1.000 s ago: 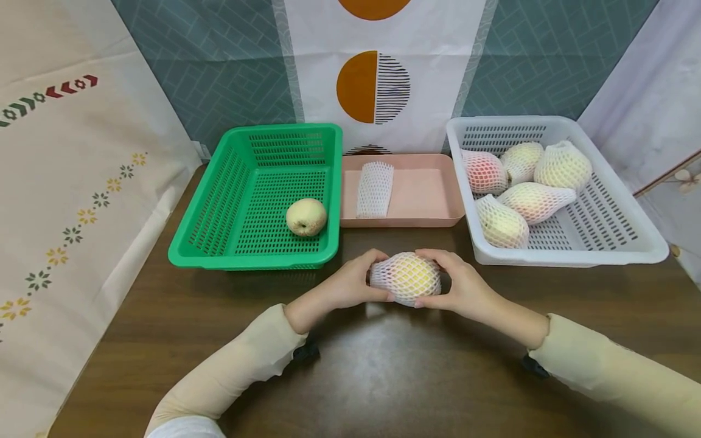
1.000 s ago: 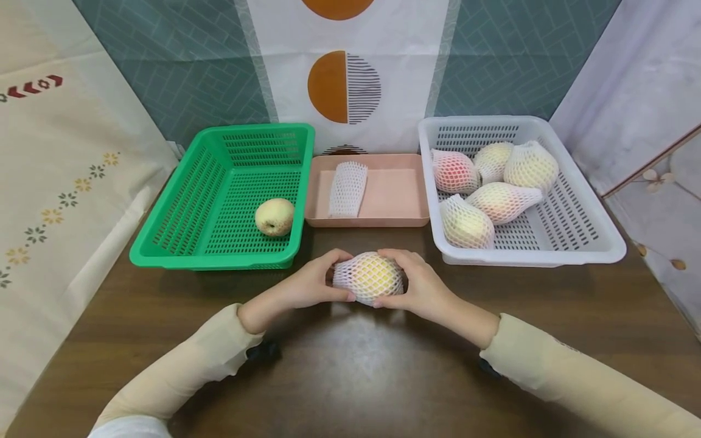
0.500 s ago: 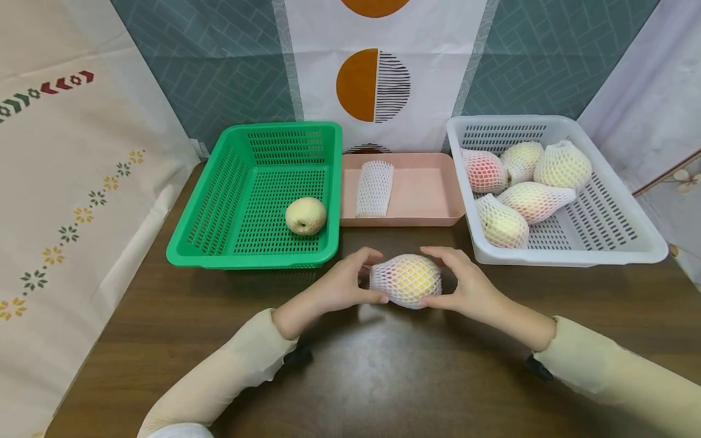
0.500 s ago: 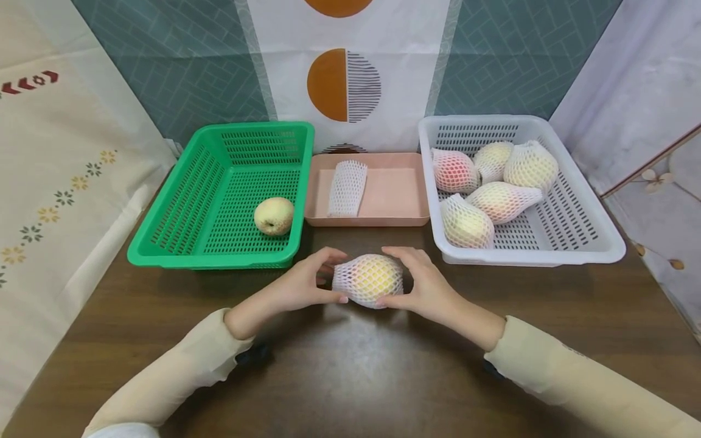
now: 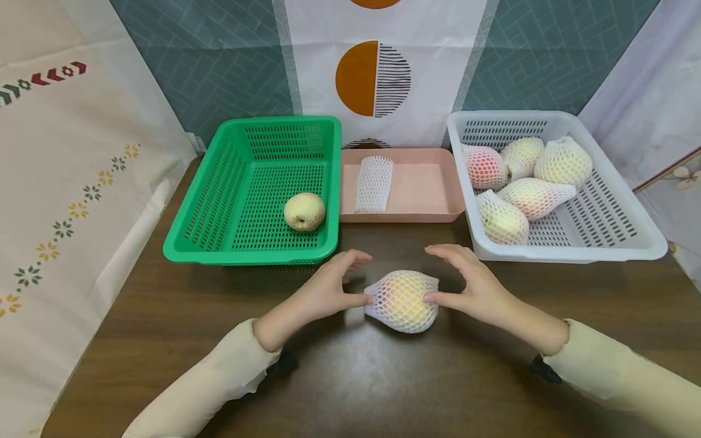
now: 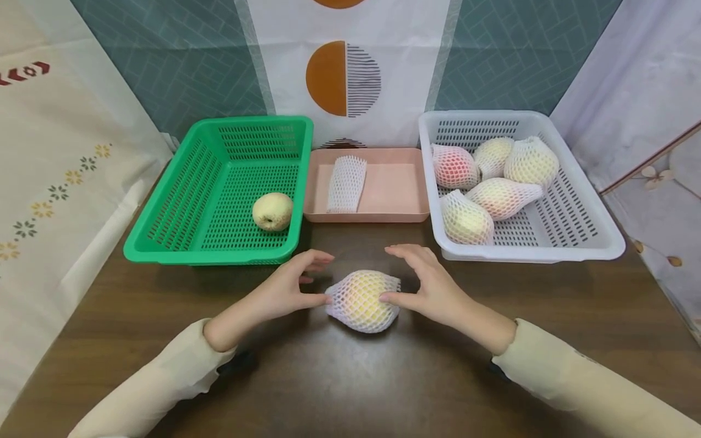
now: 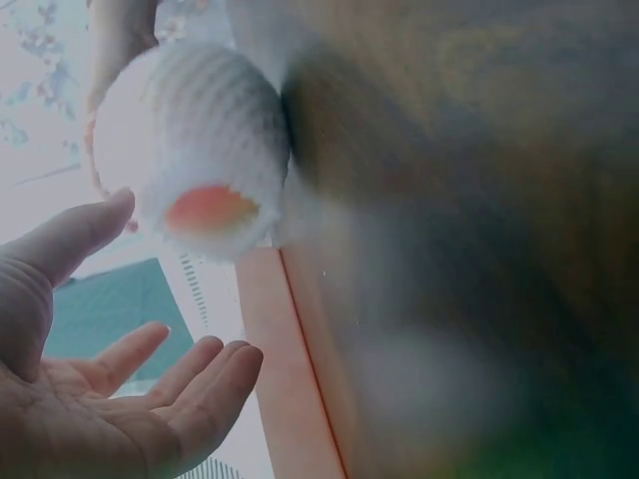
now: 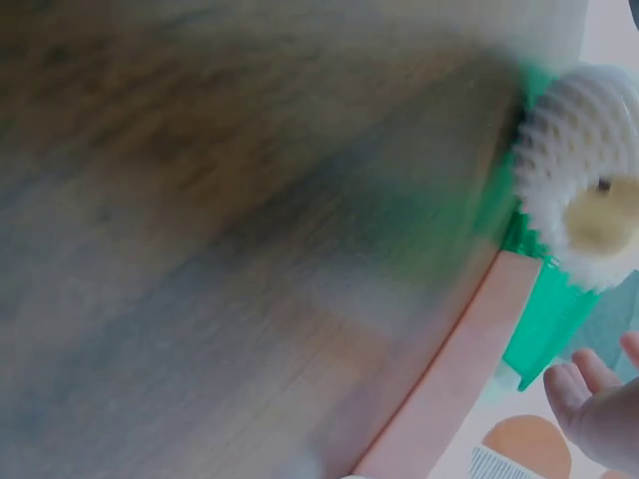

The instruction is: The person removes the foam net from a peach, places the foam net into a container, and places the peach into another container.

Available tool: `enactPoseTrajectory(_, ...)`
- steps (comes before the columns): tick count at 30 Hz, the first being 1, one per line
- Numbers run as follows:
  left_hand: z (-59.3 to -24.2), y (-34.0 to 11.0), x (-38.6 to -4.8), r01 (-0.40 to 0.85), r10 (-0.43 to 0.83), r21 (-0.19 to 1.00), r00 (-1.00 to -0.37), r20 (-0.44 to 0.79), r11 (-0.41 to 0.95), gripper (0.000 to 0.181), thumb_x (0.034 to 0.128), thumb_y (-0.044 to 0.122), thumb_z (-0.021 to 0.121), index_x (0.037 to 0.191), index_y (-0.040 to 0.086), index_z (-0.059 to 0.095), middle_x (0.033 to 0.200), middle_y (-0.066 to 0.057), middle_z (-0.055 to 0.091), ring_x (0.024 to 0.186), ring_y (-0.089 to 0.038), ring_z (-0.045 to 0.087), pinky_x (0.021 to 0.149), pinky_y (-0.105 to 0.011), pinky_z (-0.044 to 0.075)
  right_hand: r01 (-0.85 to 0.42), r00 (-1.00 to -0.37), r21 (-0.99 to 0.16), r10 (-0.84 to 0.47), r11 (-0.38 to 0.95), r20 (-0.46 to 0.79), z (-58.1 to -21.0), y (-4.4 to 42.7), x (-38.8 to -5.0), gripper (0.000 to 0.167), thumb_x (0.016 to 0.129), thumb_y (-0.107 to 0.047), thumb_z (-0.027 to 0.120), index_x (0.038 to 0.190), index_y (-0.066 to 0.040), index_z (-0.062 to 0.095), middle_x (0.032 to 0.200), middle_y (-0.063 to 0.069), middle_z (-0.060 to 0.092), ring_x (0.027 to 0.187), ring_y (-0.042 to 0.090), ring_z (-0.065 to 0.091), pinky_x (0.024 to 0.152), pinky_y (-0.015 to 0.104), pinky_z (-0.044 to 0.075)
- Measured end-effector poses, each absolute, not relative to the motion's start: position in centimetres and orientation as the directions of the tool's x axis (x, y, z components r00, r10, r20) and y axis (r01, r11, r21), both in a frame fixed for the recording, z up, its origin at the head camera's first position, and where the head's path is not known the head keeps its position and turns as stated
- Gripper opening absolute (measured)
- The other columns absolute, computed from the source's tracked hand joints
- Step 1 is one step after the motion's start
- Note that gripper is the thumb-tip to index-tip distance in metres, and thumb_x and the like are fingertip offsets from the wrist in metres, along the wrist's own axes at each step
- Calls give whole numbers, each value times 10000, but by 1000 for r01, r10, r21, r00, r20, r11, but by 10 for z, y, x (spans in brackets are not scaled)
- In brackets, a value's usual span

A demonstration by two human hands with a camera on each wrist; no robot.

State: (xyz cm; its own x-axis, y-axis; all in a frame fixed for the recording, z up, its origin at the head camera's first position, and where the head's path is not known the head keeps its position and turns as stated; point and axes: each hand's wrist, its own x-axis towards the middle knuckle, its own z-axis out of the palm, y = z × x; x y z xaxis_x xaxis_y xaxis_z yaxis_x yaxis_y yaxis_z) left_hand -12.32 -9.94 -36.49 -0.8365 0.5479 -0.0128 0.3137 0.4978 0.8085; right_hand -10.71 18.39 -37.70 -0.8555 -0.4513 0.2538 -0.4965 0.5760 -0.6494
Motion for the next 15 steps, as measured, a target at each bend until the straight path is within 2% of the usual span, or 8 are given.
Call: enactPoseTrajectory(15,-371,-123,-107,337,557,781,-830,-16,525,486,791,147,773,1204,14,554,1219,-148,575,1090,-314,578,893,-448,516,-582,-798,-585,-536,565,277,-376,190,-90,574,720,-173,818,1229,-108,560,1300,98,516,1194,254,463,901,537,445)
